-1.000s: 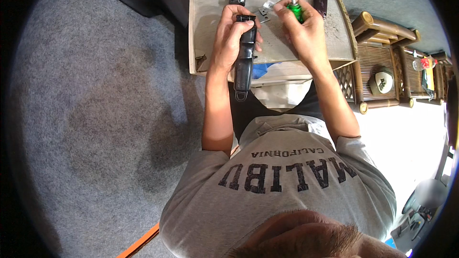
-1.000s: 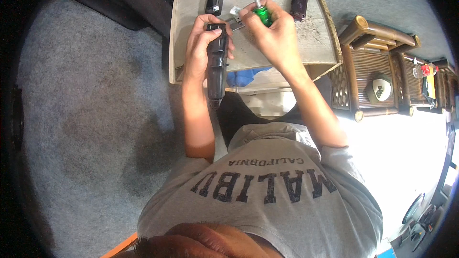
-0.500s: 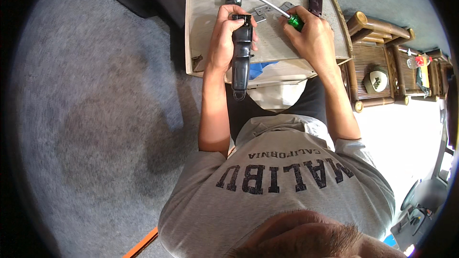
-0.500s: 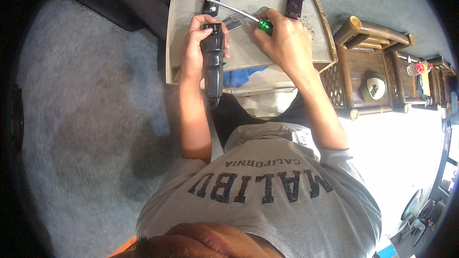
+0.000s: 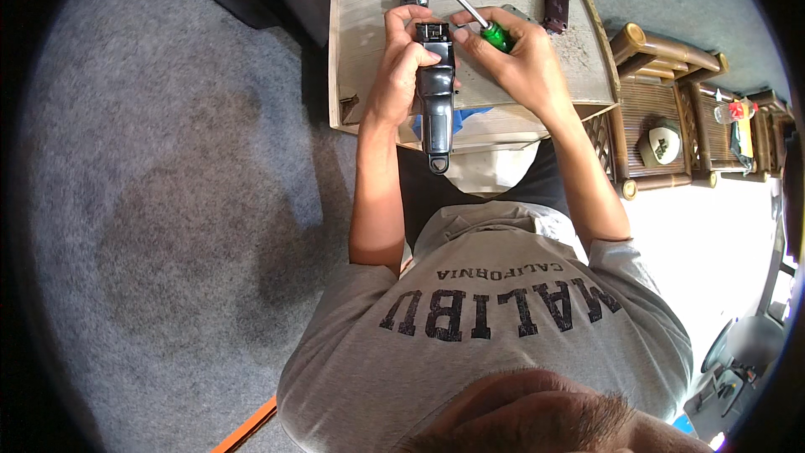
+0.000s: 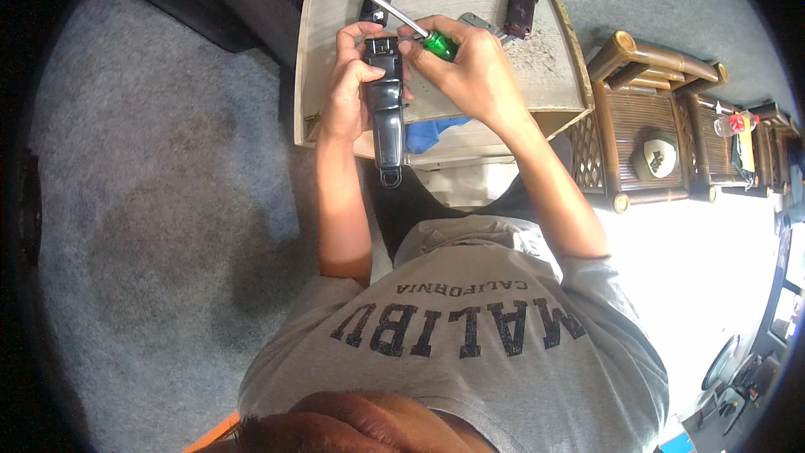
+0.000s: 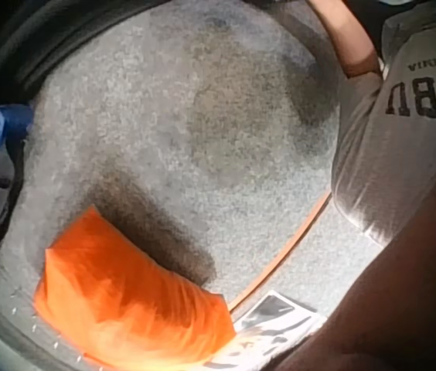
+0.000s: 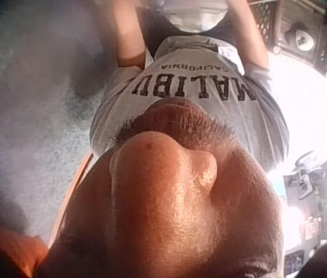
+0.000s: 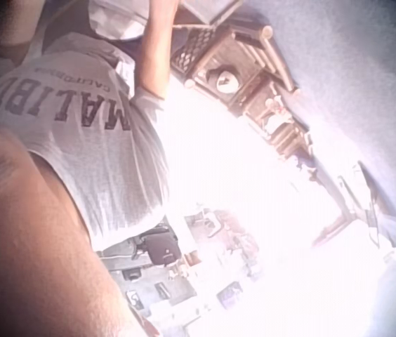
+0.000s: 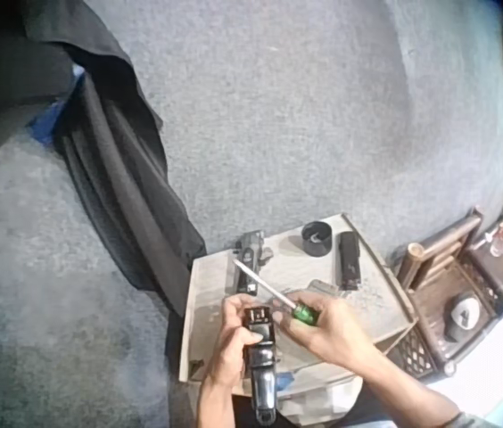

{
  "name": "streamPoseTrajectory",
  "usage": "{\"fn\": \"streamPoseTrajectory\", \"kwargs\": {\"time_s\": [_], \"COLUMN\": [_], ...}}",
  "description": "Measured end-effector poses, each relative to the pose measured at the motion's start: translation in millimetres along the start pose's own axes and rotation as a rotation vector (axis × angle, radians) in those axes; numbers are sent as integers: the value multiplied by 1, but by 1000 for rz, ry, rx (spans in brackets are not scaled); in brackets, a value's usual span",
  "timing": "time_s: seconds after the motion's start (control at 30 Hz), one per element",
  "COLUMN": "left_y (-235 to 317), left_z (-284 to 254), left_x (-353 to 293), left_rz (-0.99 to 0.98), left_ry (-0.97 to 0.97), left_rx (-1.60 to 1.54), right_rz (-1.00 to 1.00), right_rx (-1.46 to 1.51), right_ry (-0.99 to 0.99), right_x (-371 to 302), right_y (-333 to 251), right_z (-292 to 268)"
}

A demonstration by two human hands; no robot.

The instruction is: The person unscrews the blade assembly of a hair clipper with a screwdriver and then opens the internal casing of a second pair of clippers.

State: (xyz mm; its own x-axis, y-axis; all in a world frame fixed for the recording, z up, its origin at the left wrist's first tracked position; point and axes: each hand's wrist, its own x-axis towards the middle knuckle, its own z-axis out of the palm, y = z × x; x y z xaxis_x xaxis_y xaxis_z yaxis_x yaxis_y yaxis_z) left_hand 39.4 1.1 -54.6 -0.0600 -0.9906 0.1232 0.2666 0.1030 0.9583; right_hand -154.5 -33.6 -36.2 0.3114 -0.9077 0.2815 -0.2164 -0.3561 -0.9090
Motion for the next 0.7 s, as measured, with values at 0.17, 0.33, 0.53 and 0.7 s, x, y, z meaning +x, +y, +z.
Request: {"fn": "streamPoseTrajectory", "kwargs": {"time_s": [0.17,0.33,0.53,0.7], "left_y": [1,3,-1,2], "left_z": [2,3,-3,2], "left_x": [0,-2,-1,0], "left_rz": [2,-11,-24,-8], "left_ry": [-38,-17,-31,-5], "left_rx": [12,40,10,12], "right_rz": [-15,-61,-137,-388], "right_rx": [20,56,-75,-160], "right_ry": [-42,-111,-70,80], "right_x": [14,19,14,12], "right_y": [3,5,-3,5], "right_z": [2,4,8,11]}}
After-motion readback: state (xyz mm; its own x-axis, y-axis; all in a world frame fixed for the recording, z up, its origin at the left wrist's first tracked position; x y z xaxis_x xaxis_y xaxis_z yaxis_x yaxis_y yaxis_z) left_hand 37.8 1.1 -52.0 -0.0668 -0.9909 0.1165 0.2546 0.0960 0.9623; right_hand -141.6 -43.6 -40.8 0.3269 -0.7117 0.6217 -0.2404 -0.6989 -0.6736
